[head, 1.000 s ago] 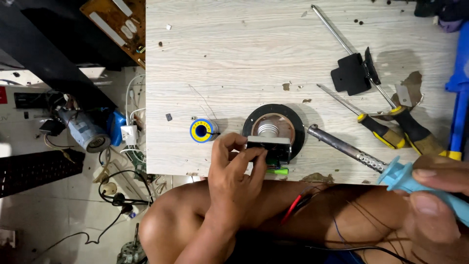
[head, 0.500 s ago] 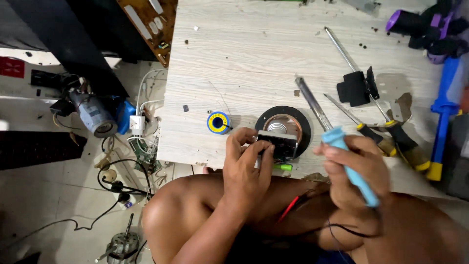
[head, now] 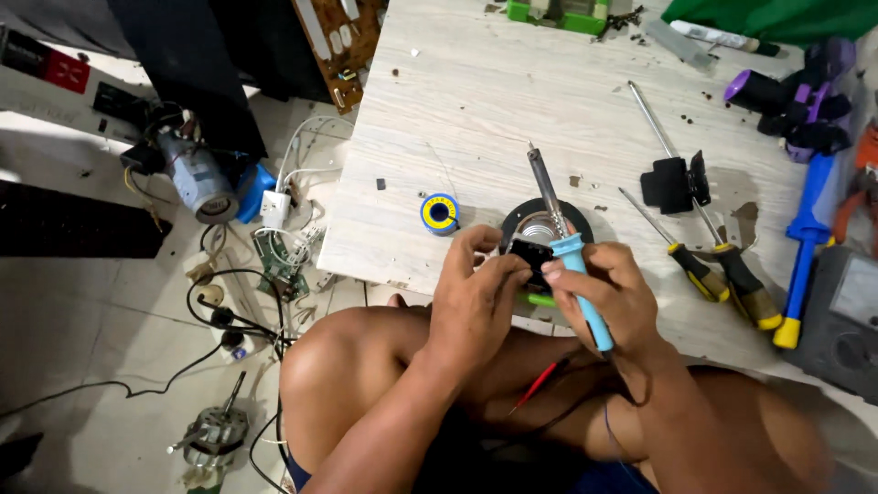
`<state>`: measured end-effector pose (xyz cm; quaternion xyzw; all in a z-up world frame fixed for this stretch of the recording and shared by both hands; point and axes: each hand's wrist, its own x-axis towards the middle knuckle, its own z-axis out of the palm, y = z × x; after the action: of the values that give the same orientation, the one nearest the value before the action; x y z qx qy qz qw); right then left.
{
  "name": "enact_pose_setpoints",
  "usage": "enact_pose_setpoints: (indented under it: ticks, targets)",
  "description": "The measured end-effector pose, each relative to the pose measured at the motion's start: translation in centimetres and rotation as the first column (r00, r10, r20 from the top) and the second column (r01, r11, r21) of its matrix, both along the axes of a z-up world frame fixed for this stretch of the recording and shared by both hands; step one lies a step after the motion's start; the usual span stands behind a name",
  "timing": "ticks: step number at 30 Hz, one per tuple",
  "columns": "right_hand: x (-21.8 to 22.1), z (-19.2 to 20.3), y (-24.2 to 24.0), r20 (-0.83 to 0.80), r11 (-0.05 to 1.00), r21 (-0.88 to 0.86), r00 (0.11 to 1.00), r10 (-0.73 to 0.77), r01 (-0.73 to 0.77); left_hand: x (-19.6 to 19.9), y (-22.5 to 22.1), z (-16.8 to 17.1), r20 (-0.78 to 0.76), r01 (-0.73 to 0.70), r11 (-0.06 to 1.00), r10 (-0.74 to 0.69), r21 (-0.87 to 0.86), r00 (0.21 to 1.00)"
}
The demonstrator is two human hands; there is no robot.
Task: Soldering wires to internal components and reassembling a flashlight to test its function.
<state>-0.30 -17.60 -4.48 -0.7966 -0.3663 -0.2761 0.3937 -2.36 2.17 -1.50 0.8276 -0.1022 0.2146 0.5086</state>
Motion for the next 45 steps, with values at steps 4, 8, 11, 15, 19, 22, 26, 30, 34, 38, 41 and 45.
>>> enact_pose_setpoints:
  ticks: [4, 8, 11, 15, 19, 22, 26, 30, 34, 38, 41, 45]
  targets:
    - [0.2, 0.5, 0.2, 0.001, 1.0, 0.003, 1.0, 0.005, -0.005, 0.2, 0.5, -0.4, 0.03, 0.004, 0.998, -0.006, 0.069, 1.0]
    - [0.2, 0.5, 0.1, 0.015, 1.0, -0.005, 1.0, -0.015, 0.015, 0.4, 0.6, -1.0, 0.07, 0.005, 0.994, -0.013, 0.113, 0.997]
    - [0.3, 0.5, 0.1, -0.014, 1.0, 0.01, 1.0, 0.0, 0.0, 0.6, 0.4, -1.2, 0.107, 0.007, 0.988, -0.024, 0.156, 0.994]
    - [0.1, 0.1, -0.4, -0.053, 0.999, 0.049, 0.999, -0.008, 0.011, 0.6, 0.7, -1.2, 0.098, 0.057, 0.988, -0.072, 0.146, 0.993]
    - [0.2, 1.0, -0.3, -0.057, 0.999, 0.042, 0.998, 0.007, -0.004, 0.6, 0.9, -1.4, 0.057, 0.103, 0.989, -0.11, 0.104, 0.992]
    - [0.5, 1.4, -0.8, -0.012, 1.0, -0.004, 1.0, 0.013, -0.013, 0.6, 0.9, -2.7, 0.036, 0.1, 0.994, -0.101, 0.041, 0.994]
    - [0.2, 3.9, -2.1, 0.115, 0.997, -0.032, 0.991, -0.065, 0.069, 0.5, 1.2, -2.4, 0.018, 0.065, 0.998, -0.066, 0.026, 0.998]
    - [-0.4, 2.9, -2.1, -0.002, 0.999, 0.041, 1.0, -0.026, 0.026, 0.7, 0.8, -1.9, 0.043, 0.056, 0.997, -0.058, 0.047, 0.997]
    - [-0.2, 1.7, -0.9, -0.042, 0.998, 0.056, 0.999, 0.002, 0.0, 0.7, 0.7, -1.6, 0.036, 0.046, 0.997, -0.048, 0.06, 0.998]
    - [0.2, 0.7, -0.1, -0.012, 0.999, 0.014, 0.999, 0.039, -0.038, 0.7, 0.6, -1.3, 0.031, 0.044, 0.998, -0.045, 0.049, 0.999]
    - [0.6, 0.6, -0.3, -0.007, 0.999, 0.003, 0.999, 0.054, -0.054, 0.5, 0.6, -1.3, -0.001, 0.06, 0.998, -0.06, 0.035, 0.998]
    - [0.6, 0.8, -0.4, -0.08, 0.996, 0.039, 0.993, 0.081, -0.078, 0.4, 0.4, -2.0, -0.056, 0.077, 0.995, -0.081, -0.066, 0.995]
